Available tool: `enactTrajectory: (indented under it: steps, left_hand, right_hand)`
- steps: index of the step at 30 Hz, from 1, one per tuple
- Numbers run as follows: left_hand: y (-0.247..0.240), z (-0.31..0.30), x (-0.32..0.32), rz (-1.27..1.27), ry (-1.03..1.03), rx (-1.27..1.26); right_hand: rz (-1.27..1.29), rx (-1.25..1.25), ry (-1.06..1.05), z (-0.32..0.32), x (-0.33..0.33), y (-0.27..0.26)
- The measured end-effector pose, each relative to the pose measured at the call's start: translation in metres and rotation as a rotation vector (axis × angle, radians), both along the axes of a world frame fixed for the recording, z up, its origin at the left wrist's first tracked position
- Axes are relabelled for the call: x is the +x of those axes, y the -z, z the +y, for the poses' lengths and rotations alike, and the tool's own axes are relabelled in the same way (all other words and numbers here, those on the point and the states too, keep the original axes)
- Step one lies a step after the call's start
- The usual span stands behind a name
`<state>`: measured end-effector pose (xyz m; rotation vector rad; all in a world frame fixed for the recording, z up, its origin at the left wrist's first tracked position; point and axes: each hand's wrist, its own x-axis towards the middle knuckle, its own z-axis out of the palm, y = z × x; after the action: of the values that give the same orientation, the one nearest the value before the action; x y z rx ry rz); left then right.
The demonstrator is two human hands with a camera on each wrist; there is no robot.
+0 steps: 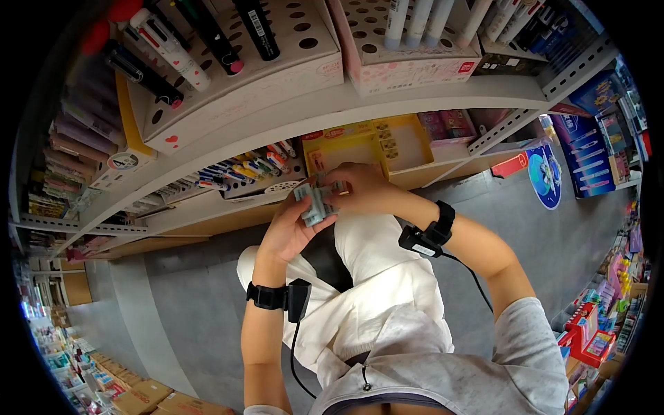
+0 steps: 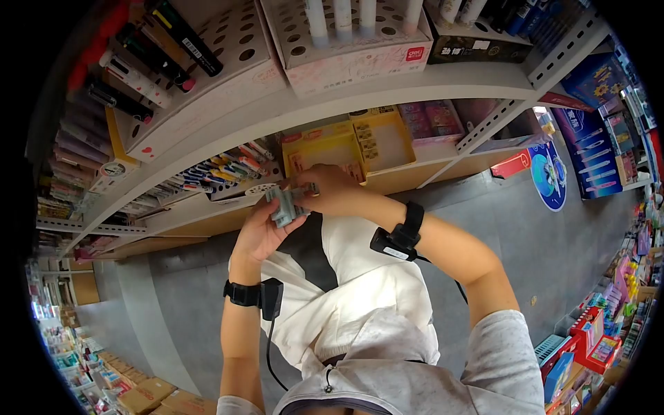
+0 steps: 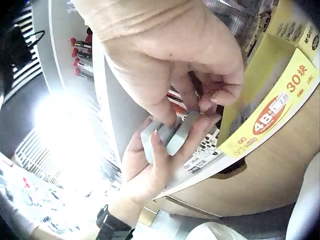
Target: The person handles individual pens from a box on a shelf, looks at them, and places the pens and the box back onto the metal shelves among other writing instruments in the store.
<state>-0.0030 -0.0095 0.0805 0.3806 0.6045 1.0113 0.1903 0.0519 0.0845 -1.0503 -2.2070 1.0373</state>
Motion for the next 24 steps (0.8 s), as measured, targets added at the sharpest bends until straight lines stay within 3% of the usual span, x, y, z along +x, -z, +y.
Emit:
enactTrajectory:
  steps: [7, 9, 13, 17, 19, 24]
  left_hand:
    - [0.003, 0.002, 0.003, -0.011, 0.043, -0.029]
    - [0.002, 0.003, 0.004, -0.007, 0.071, -0.05]
    - [0.004, 0.001, 0.001, 0.032, 0.039, -0.045]
    - [0.004, -0.002, -0.004, 0.105, 0.063, -0.032]
    - [0.004, -0.003, -0.005, 0.131, 0.064, -0.032]
    - [0.003, -0.007, -0.01, 0.166, 0.056, -0.004]
  right_hand:
    - [0.104, -0.166, -0.021, -0.002, 0.011, 0.005]
    - [0.437, -0.635, 0.045, -0.003, 0.015, 0.008]
    - [0.346, -0.573, 0.055, 0.027, 0.03, 0.015]
    - [0.236, -0.363, 0.207, 0.06, 0.035, 0.029]
    - [-0.042, -0.156, 0.176, 0.064, 0.03, 0.031]
    - [-0.047, -0.253, 0.159, 0.06, 0.025, 0.035]
